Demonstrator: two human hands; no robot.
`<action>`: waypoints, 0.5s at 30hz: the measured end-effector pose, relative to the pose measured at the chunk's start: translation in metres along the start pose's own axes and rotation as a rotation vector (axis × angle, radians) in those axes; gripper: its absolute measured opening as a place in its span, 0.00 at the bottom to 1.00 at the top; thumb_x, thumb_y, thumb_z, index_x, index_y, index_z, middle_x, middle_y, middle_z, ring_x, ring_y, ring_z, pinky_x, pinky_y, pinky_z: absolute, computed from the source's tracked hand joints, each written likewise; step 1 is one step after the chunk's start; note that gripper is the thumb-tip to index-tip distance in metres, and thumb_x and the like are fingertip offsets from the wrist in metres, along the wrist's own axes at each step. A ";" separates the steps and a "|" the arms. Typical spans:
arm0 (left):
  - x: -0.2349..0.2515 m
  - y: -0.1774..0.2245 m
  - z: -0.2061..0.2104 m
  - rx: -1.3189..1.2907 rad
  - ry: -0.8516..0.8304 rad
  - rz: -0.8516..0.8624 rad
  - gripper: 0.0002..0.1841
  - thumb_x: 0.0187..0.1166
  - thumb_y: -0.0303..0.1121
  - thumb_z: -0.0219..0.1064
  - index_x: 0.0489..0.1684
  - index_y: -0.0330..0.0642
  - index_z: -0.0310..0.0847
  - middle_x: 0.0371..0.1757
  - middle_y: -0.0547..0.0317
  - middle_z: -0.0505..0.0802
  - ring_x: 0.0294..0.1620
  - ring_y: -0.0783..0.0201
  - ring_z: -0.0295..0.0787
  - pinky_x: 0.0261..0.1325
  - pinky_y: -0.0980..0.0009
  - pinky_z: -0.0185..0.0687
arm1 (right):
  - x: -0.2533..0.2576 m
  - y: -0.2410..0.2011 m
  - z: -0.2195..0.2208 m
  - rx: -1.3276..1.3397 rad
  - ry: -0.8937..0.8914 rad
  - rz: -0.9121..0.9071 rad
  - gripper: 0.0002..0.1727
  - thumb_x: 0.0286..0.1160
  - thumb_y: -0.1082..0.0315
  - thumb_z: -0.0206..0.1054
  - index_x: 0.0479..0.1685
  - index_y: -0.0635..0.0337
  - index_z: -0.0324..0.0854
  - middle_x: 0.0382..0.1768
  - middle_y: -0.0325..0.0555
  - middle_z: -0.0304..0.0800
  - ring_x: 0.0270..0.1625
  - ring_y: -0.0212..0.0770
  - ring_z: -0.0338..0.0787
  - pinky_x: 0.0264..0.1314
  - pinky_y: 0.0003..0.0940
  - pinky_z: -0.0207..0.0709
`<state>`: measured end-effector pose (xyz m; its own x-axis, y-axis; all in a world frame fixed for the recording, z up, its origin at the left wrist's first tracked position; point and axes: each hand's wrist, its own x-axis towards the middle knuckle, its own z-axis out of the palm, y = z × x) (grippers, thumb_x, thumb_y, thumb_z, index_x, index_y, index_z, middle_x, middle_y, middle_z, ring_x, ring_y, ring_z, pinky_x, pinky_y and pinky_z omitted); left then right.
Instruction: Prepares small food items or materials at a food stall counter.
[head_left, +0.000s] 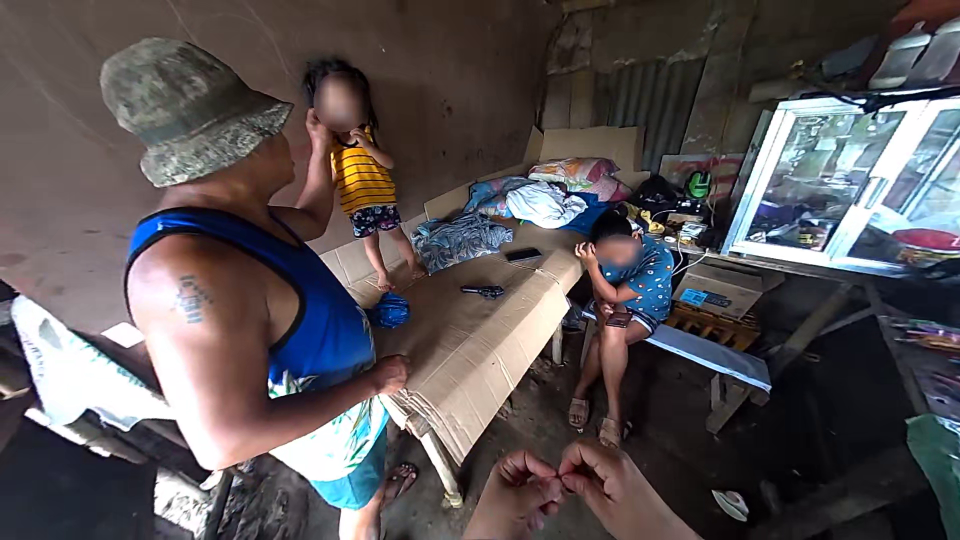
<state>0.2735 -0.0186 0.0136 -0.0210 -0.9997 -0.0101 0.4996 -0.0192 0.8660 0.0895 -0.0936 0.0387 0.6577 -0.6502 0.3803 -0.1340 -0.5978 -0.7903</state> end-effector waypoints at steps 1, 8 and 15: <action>-0.001 0.000 0.000 0.009 0.006 0.002 0.11 0.74 0.15 0.66 0.36 0.44 0.88 0.35 0.60 0.96 0.33 0.71 0.92 0.39 0.74 0.88 | 0.000 0.002 0.001 -0.023 0.001 -0.012 0.06 0.75 0.74 0.68 0.42 0.68 0.87 0.38 0.51 0.91 0.37 0.32 0.89 0.44 0.23 0.83; -0.007 -0.003 0.001 0.139 0.029 0.063 0.10 0.72 0.15 0.68 0.35 0.44 0.87 0.35 0.64 0.96 0.34 0.73 0.92 0.40 0.75 0.88 | -0.004 0.000 0.008 -0.059 -0.032 -0.037 0.05 0.74 0.77 0.66 0.40 0.71 0.85 0.40 0.57 0.90 0.37 0.41 0.89 0.44 0.29 0.84; -0.008 -0.001 0.004 0.171 0.075 0.051 0.08 0.73 0.16 0.68 0.38 0.41 0.85 0.35 0.62 0.95 0.33 0.72 0.91 0.39 0.75 0.88 | -0.009 0.009 0.018 -0.082 0.091 -0.099 0.05 0.73 0.74 0.67 0.41 0.67 0.85 0.36 0.51 0.91 0.36 0.35 0.90 0.44 0.26 0.85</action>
<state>0.2699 -0.0103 0.0147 0.0686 -0.9976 0.0042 0.3439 0.0276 0.9386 0.0959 -0.0845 0.0190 0.6010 -0.6238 0.4997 -0.1341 -0.6950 -0.7063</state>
